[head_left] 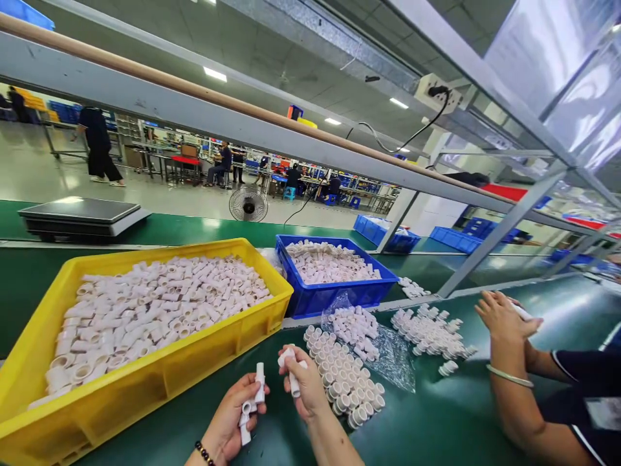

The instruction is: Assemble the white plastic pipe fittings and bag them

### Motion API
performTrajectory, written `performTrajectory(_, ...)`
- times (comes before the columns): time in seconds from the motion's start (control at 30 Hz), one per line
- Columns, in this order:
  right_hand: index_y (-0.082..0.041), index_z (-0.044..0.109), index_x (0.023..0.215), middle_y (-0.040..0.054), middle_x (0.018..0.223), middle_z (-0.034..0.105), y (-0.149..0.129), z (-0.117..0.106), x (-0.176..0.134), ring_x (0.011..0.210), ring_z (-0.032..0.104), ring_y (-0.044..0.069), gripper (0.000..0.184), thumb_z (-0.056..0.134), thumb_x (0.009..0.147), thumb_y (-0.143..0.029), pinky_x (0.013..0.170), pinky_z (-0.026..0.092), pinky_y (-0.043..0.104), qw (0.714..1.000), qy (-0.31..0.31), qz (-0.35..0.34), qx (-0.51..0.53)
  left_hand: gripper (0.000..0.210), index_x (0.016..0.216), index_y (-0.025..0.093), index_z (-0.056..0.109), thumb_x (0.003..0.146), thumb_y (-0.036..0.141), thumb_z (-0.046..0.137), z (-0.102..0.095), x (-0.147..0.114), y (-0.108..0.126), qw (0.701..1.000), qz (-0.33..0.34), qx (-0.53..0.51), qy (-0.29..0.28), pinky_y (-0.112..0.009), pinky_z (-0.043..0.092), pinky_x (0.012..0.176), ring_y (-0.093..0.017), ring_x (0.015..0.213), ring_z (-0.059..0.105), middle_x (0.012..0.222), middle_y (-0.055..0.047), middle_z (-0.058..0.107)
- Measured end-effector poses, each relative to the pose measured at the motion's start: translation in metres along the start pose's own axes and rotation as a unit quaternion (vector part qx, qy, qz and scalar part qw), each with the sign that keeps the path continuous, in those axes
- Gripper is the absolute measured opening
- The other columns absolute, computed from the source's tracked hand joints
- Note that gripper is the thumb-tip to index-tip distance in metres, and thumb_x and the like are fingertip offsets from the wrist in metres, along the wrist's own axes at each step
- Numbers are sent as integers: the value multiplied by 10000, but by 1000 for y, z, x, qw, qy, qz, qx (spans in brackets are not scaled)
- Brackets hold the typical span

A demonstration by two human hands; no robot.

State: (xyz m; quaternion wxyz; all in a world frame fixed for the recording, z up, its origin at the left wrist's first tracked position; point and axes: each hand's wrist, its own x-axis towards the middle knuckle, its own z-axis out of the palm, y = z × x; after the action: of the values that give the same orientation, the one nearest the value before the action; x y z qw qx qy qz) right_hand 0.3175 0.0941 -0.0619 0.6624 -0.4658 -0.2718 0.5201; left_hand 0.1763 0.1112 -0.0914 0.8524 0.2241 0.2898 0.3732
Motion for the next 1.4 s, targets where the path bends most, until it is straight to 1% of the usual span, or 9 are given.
performTrajectory(0.1,-154,577,919,41,754,597,15,-13,6,604,587,132,339,688,641,-313,289,324,121,997,-11,50,60,239,891,147,546,690,246,629,3,-2,2,1000,-5,20,-8,-127,264,291,-91,461,548,718,-48,611)
performTrajectory(0.23,-152,581,905,3,649,563,25,-19,6,458,512,74,301,642,697,-360,273,305,117,991,-37,87,96,323,990,158,541,694,257,624,7,-4,4,999,-8,50,-15,-134,271,288,-104,480,555,703,-33,583)
performTrajectory(0.3,-152,582,892,-23,588,531,26,-20,7,391,448,44,290,645,698,-357,269,292,112,989,-40,97,102,318,967,158,548,677,246,641,9,-4,3,997,-10,74,-16,-131,254,281,-96,467,538,675,-19,564)
performTrajectory(0.43,-154,574,889,-22,590,540,28,-20,10,353,392,21,277,645,703,-347,273,278,109,988,-43,107,104,170,777,155,539,669,231,647,7,-1,-1,992,-4,126,13,-121,194,277,-50,388,431,550,32,496)
performTrajectory(0.6,-150,564,888,-46,437,485,27,-19,7,303,343,25,264,606,736,-361,268,227,106,991,-81,94,48,152,697,162,506,690,267,615,5,1,-1,986,27,161,39,-132,207,296,-47,403,392,581,17,528)
performTrajectory(0.83,-126,561,853,-51,410,479,24,-15,0,291,339,24,296,610,723,-388,253,235,101,990,-88,89,-67,174,714,183,463,720,312,579,1,0,-8,982,50,180,41,-134,197,314,-39,365,327,478,61,474)
performTrajectory(1.03,-117,560,849,-54,416,475,30,-12,1,287,348,24,295,602,729,-383,241,235,100,988,-98,98,-65,188,726,200,420,753,347,534,-3,0,-16,971,72,220,54,-132,183,303,-25,322,264,442,81,466)
performTrajectory(1.3,-135,541,826,-62,498,477,21,-11,1,277,355,14,294,619,708,-393,236,232,110,994,-54,93,4,141,788,164,502,724,266,575,4,2,-1,991,13,130,-25,-124,187,284,-43,400,419,632,2,566)
performTrajectory(1.4,-154,533,835,-72,515,453,15,-16,6,291,346,16,321,609,701,-436,245,243,118,997,-12,71,5,176,841,135,539,701,228,593,2,1,0,991,-10,134,-16,-130,184,277,-31,369,416,704,-41,607)
